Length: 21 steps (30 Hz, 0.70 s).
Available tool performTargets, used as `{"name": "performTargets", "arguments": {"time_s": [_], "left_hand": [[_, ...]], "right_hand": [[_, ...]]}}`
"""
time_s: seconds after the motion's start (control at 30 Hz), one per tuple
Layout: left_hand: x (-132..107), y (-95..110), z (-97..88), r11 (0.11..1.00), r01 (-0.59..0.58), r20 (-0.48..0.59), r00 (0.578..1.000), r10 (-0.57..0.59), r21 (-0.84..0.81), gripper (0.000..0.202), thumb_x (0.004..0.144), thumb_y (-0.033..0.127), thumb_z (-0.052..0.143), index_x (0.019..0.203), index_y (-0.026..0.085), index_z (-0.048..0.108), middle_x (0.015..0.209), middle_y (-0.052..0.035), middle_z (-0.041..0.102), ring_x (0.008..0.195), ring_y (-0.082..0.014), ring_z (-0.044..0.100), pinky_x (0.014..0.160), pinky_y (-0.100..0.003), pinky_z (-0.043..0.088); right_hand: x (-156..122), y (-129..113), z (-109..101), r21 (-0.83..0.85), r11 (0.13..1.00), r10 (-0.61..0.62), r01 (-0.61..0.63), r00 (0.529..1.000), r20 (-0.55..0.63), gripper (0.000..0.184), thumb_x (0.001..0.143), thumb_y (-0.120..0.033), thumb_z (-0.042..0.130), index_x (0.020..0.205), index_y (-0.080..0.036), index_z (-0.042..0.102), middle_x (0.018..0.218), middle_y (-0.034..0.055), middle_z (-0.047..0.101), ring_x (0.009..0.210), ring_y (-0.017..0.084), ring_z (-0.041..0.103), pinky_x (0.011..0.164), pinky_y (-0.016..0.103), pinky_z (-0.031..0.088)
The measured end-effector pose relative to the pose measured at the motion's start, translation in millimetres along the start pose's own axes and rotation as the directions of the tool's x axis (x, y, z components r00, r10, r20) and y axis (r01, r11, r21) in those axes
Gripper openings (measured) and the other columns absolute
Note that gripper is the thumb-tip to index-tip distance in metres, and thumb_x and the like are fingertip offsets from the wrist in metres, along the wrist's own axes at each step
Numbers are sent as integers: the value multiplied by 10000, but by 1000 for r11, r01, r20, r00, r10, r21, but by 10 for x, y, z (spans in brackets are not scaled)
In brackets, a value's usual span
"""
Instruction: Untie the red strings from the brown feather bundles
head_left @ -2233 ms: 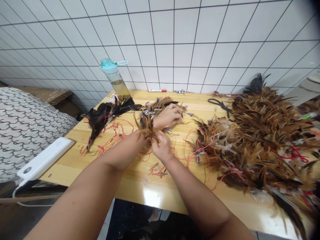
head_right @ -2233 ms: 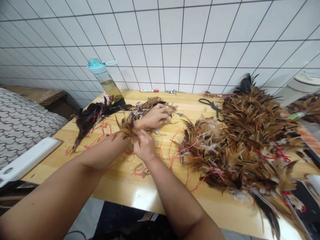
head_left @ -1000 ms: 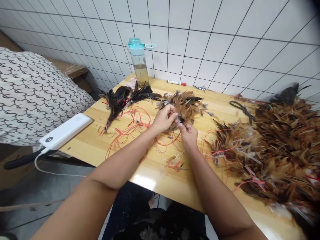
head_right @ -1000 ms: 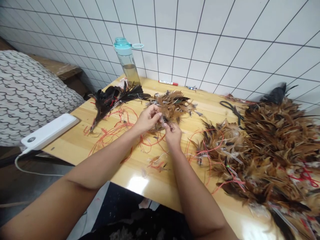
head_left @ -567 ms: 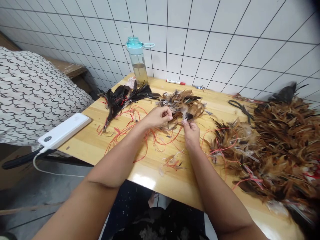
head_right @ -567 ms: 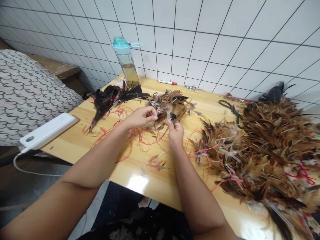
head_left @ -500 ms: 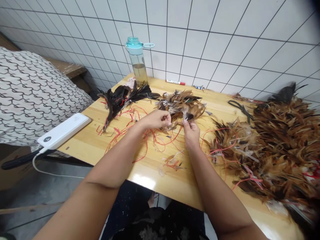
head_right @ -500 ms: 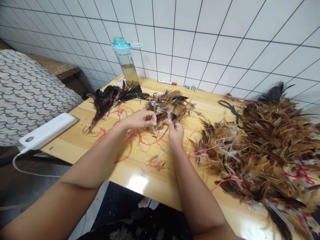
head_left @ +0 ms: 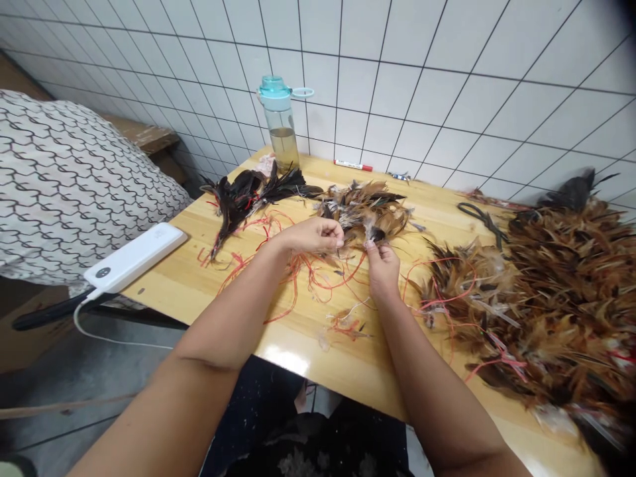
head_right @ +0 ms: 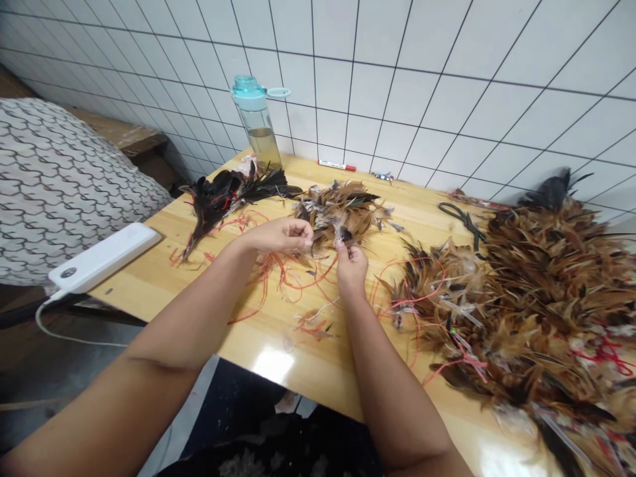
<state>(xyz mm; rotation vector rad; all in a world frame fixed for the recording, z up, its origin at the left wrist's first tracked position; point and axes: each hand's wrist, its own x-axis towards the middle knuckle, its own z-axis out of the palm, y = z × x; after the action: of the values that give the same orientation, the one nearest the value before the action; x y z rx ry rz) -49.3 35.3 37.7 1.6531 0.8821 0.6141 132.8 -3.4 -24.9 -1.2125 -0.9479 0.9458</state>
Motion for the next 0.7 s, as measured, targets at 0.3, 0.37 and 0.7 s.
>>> {"name": "performTargets", "arguments": {"time_s": [0.3,0.37,0.7], "left_hand": [[113,-53,305,948,-55,-165,986,3,-314,288,671,298,782,730,125,559,656,1,588,588,-74,545,582,-190,424],[128,-63,352,954,-46,-186,982,-11,-296,292,659,290,787,705,125,550,653,4,590,596,-78,547,578,-189,421],[140,-123,313,977,-47,-171,985,11,-208,281,664,318,761,709,132,554,668,-3,610,626,-103,567,603,-213,439]], "right_hand": [[11,50,-9,-110,992,-55,62,997,63,400,700,-479,669,538,-188,448,529,-60,390,547,86,341,537,242,316],[16,50,-12,-132,989,-61,73,994,95,405,701,-483,674,533,-187,454,525,-55,402,546,89,347,528,241,322],[-25,112,68,-46,996,-65,72,986,151,265,678,-427,684,757,-175,704,734,34,698,711,185,600,698,319,488]]}}
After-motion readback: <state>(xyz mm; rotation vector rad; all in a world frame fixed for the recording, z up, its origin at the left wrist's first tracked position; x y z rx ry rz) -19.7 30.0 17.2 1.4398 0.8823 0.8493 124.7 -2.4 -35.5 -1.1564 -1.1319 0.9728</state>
